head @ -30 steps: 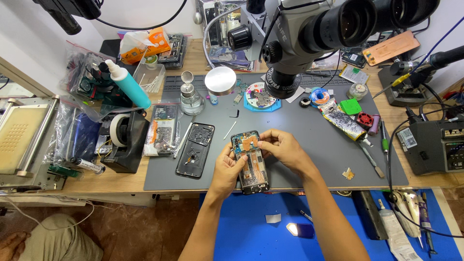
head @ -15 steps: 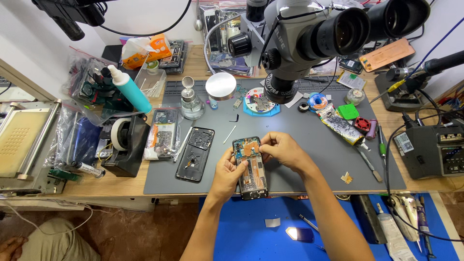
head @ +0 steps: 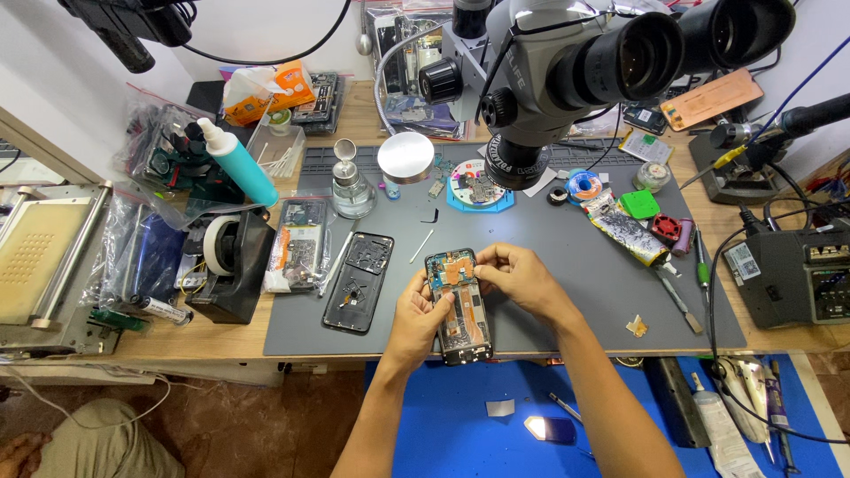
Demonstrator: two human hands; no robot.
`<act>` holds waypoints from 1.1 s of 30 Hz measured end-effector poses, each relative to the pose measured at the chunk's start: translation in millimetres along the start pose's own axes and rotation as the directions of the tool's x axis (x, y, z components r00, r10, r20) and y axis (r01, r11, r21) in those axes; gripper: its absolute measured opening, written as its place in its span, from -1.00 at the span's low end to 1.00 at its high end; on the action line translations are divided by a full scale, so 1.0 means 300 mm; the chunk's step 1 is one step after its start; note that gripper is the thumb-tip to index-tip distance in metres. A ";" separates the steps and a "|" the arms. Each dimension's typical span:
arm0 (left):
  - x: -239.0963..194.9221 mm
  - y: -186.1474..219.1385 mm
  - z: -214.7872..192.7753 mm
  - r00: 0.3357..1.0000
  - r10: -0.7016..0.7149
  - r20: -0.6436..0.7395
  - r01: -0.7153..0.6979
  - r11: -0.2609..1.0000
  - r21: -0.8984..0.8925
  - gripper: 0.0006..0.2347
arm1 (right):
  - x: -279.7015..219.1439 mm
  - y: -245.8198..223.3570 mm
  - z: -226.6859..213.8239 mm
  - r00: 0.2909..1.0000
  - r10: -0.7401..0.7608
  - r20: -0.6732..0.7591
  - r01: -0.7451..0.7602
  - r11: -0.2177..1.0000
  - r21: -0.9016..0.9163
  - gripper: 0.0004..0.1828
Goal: The person works on a disassembled smartphone, handling the motherboard and the phone's internal frame. They use a small metal tool to carefully manipulate components on the circuit board before placing the motherboard into the phone's chassis.
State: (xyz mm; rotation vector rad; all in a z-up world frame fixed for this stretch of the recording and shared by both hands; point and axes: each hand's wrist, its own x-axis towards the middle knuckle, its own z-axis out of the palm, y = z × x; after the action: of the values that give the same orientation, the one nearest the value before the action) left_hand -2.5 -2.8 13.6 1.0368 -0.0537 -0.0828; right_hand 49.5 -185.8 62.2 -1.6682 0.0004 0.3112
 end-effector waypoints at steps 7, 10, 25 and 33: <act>-0.003 -0.011 -0.003 1.000 -0.003 0.004 0.003 1.000 0.001 -0.54 | -0.032 0.019 -0.015 1.000 -0.027 0.012 0.025 0.992 0.125 -0.72; 0.000 -0.015 -0.008 1.000 0.000 0.003 0.000 1.000 0.006 -0.54 | -0.017 0.038 -0.016 0.998 -0.052 0.024 0.048 0.989 0.140 -0.70; -0.011 0.011 0.006 1.000 -0.004 0.029 0.003 1.000 0.006 -0.52 | 0.015 0.058 -0.012 0.999 -0.040 -0.004 0.040 0.991 0.124 -0.77; -0.020 0.043 0.026 1.000 0.005 0.021 -0.006 0.999 0.041 -0.55 | 0.006 0.049 -0.016 0.999 -0.045 -0.023 0.047 0.995 0.085 -0.76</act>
State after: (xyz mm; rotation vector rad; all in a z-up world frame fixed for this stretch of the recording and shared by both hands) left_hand -8.5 -2.3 28.6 1.0768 -0.0772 -0.0876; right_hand 49.4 -191.9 47.9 -1.5843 -0.0090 0.2558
